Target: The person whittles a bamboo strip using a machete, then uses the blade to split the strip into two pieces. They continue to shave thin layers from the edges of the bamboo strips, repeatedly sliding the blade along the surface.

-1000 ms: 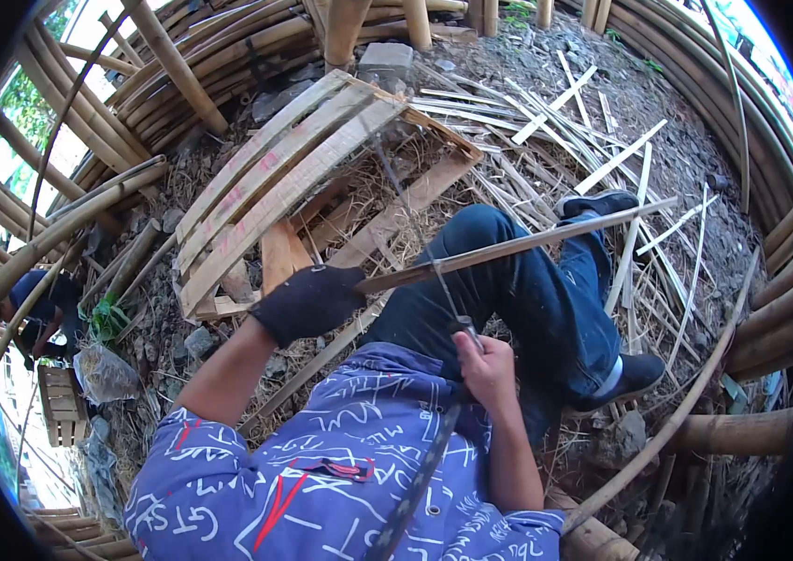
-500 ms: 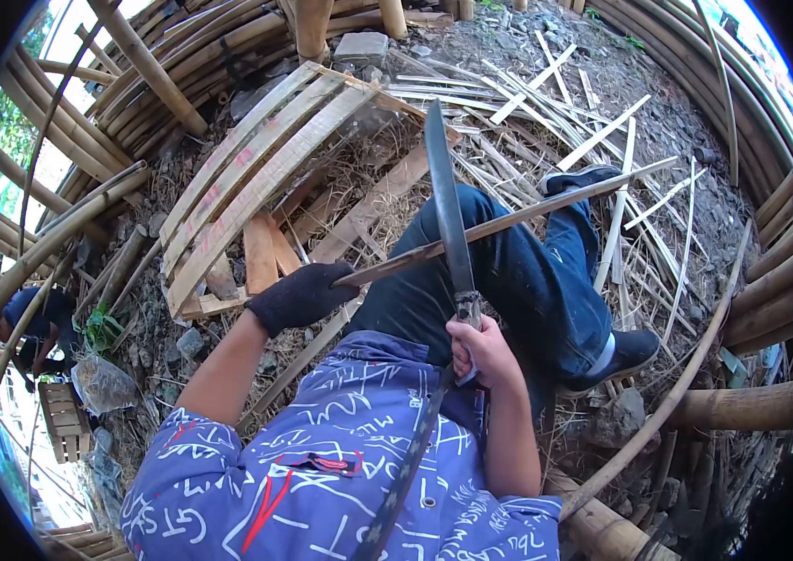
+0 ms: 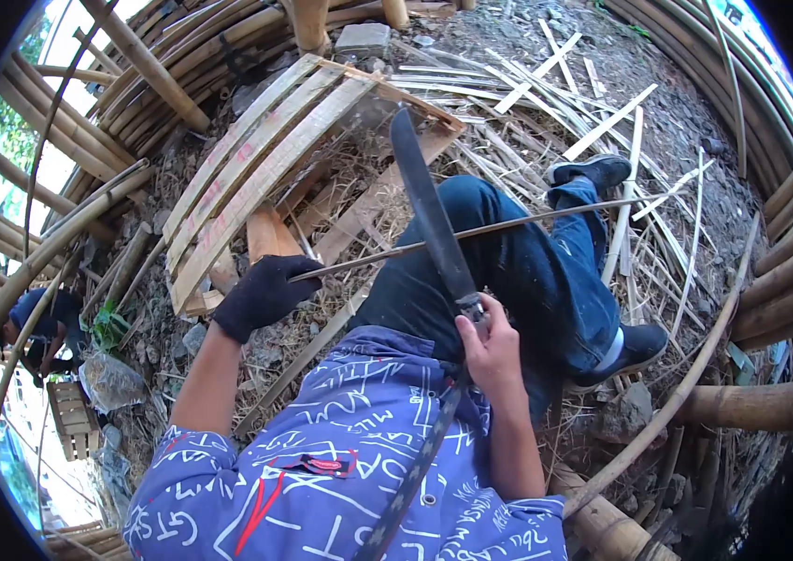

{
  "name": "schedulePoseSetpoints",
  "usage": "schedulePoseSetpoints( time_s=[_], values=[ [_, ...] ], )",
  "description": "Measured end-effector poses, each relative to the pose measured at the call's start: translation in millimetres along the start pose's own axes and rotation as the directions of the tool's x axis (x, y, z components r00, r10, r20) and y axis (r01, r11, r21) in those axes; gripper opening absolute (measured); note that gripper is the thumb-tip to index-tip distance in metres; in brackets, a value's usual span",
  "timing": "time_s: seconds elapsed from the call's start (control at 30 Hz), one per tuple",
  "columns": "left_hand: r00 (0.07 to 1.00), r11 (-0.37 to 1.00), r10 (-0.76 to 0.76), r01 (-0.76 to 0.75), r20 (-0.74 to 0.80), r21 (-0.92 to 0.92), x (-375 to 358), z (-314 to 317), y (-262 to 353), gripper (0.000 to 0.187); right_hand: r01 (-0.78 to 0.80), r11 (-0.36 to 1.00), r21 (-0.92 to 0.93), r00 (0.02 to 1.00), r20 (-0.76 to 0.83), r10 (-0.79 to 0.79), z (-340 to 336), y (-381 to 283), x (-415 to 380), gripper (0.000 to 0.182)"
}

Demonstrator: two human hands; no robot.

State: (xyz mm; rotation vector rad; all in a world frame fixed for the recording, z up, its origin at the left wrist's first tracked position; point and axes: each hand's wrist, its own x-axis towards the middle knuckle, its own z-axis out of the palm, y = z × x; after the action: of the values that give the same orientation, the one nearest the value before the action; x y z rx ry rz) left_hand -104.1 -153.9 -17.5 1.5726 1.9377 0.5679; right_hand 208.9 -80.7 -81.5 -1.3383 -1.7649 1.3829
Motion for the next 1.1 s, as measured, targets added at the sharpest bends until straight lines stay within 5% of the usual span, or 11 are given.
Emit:
schedulePoseSetpoints(
  time_s=[0.07, 0.13, 0.37, 0.47, 0.53, 0.67, 0.8, 0.87, 0.97, 1.1],
  values=[
    [0.998, 0.996, 0.033, -0.029, -0.045, 0.084, -8, -4, 8, 0.022, -0.021, 0.998, -0.061, 1.0, 0.021, 0.022, 7, -4, -1, 0.045],
    [0.975, 0.973, -0.222, 0.224, 0.031, -0.06, -7, -9, 22, 0.022, 0.201, 0.955, -0.218, 0.964, -0.13, -0.233, 20, -7, -4, 0.048],
    [0.992, 0.993, -0.1, 0.104, -0.075, 0.053, -12, -9, 33, 0.019, 0.264, 0.938, -0.224, 0.947, -0.127, -0.296, 8, -10, 3, 0.048],
    [0.994, 0.992, -0.078, 0.085, -0.072, 0.097, -10, -10, 43, 0.017, 0.114, 0.984, -0.137, 0.984, -0.121, -0.131, 13, -24, -4, 0.047],
    [0.994, 0.997, -0.038, 0.045, -0.102, 0.064, -9, -7, 39, 0.016, 0.226, 0.963, -0.145, 0.968, -0.079, -0.239, 22, -18, -13, 0.046],
    [0.975, 0.998, 0.057, -0.047, -0.215, 0.052, -12, -2, 35, 0.011, 0.156, 0.983, -0.101, 0.983, -0.079, -0.164, 1, -9, -6, 0.044],
    [0.984, 0.999, -0.03, 0.038, -0.175, 0.038, -11, -9, 52, 0.01, 0.04, 0.995, -0.096, 0.997, -0.056, -0.045, 5, -30, -12, 0.041],
    [0.981, 0.999, 0.008, 0.003, -0.192, 0.053, -8, -11, 51, 0.009, 0.24, 0.964, -0.113, 0.959, -0.128, -0.254, 23, -23, -21, 0.041],
    [0.947, 0.975, 0.184, -0.141, -0.264, 0.173, -8, -12, 41, 0.008, 0.091, 0.995, -0.035, 0.995, -0.044, -0.092, -4, -19, -10, 0.03],
    [0.959, 0.99, 0.135, -0.121, -0.251, 0.07, -7, -11, 45, 0.013, 0.074, 0.995, -0.062, 0.989, -0.125, -0.081, 10, -26, -14, 0.029]
  ],
)
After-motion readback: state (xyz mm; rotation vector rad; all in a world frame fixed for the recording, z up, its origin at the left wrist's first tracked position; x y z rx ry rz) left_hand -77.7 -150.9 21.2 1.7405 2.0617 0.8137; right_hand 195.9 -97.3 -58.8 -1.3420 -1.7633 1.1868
